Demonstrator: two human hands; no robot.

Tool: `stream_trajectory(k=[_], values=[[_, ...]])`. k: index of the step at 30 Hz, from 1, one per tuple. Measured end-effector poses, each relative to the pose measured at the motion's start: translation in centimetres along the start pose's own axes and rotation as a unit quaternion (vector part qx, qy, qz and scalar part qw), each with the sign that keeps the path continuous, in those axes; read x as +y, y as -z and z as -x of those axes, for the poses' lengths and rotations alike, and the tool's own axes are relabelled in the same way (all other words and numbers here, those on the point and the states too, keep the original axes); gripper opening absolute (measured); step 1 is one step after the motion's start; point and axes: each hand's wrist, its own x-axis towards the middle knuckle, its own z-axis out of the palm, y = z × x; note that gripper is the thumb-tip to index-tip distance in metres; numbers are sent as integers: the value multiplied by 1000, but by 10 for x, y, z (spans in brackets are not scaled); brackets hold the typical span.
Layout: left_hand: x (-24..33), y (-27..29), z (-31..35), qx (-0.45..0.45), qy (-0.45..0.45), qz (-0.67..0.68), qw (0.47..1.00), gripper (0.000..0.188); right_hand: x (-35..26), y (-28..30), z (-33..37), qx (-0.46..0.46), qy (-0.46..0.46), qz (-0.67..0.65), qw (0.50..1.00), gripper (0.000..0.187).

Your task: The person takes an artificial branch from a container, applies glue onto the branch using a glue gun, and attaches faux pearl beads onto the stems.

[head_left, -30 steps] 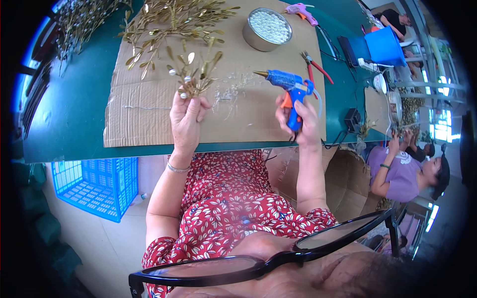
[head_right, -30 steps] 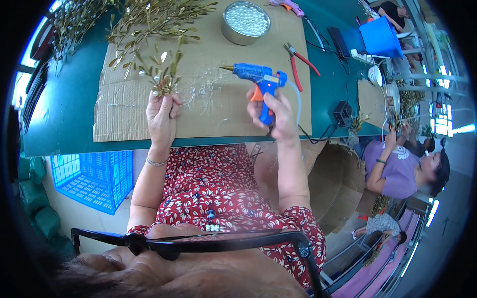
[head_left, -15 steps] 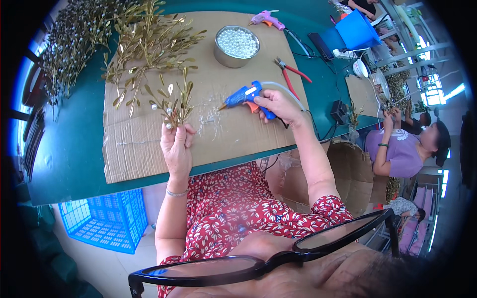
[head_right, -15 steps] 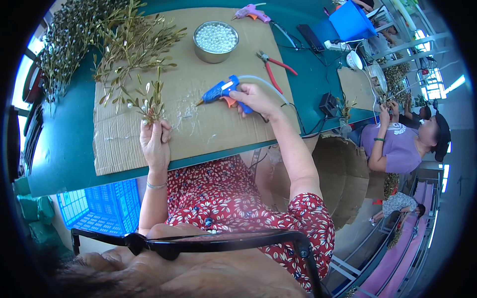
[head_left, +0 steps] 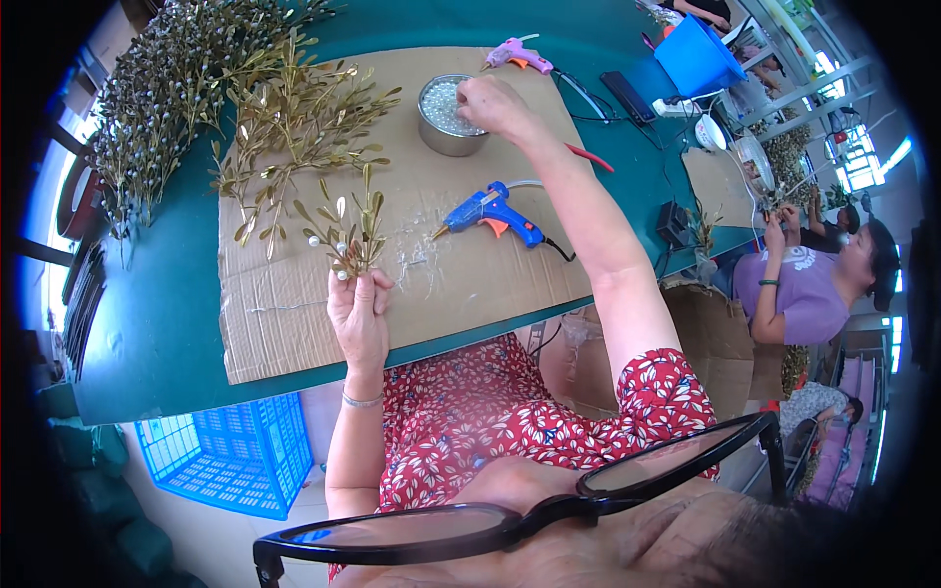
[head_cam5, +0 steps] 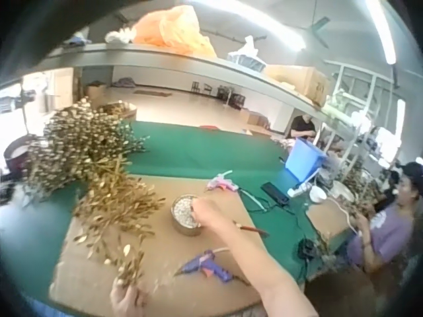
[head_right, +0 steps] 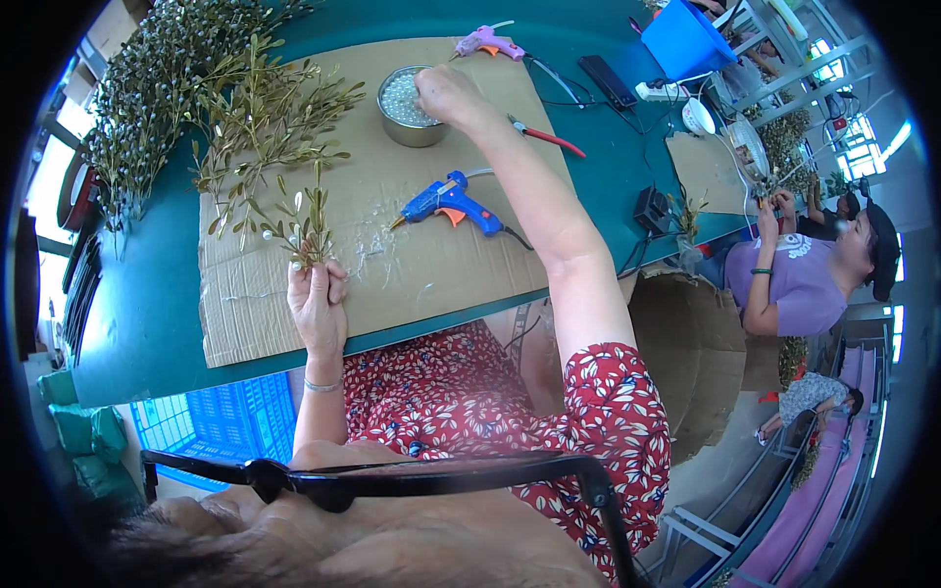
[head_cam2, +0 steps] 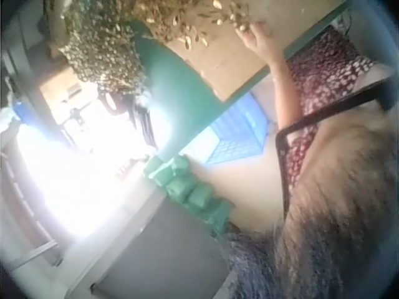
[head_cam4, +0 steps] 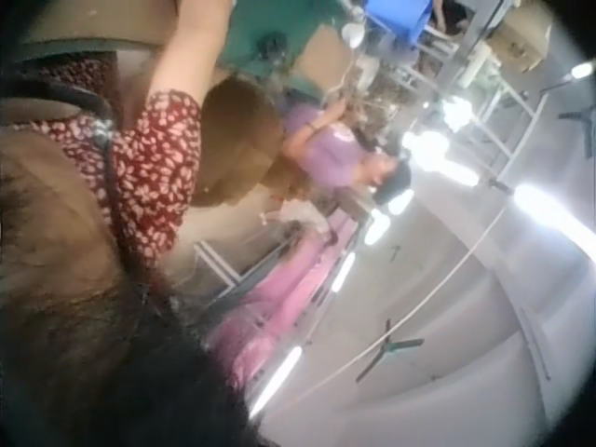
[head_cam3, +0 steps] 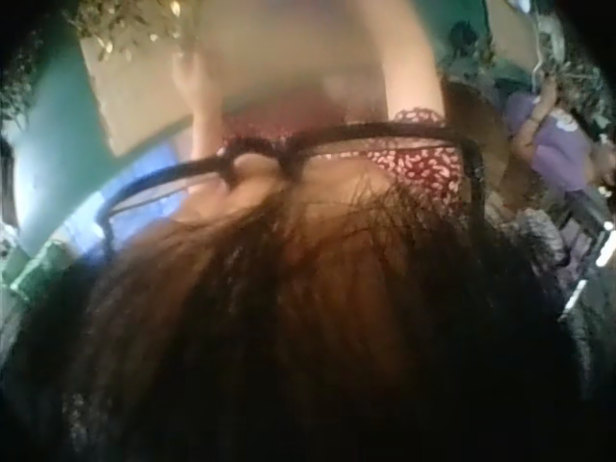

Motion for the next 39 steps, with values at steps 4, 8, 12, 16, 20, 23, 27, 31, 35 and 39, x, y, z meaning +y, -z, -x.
stream_trajectory(k=[4,8,12,16,20,23,27,31,35,39], values=[[0,0,1,-1,-5,-5,1000,30,2,-11,-7,-63,-4,-7,998,14],[-3,2,1,-8,-5,9,1000,28,0,-11,1,-4,-2,-51,999,16],[-2,3,3,8,-7,8,1000,26,-21,11,36,39,-11,-339,940,18],[0,2,1,12,-3,-15,1000,24,-61,16,101,-37,-72,-699,711,16],[1,2,1,14,12,-39,999,29,-89,2,142,-91,-103,-833,536,17],[0,2,0,7,7,-59,998,32,-106,-10,155,-84,-106,-846,517,18],[0,0,1,1,9,-53,999,35,-121,-13,162,-56,-132,-805,576,19],[-1,1,3,-1,10,-67,998,39,-130,-17,163,-28,-149,-736,660,22],[0,2,4,-6,18,-77,997,41,-138,-26,165,-23,-151,-742,653,22],[2,1,5,-6,24,-75,997,43,-139,-27,165,-11,-143,-742,655,24]])
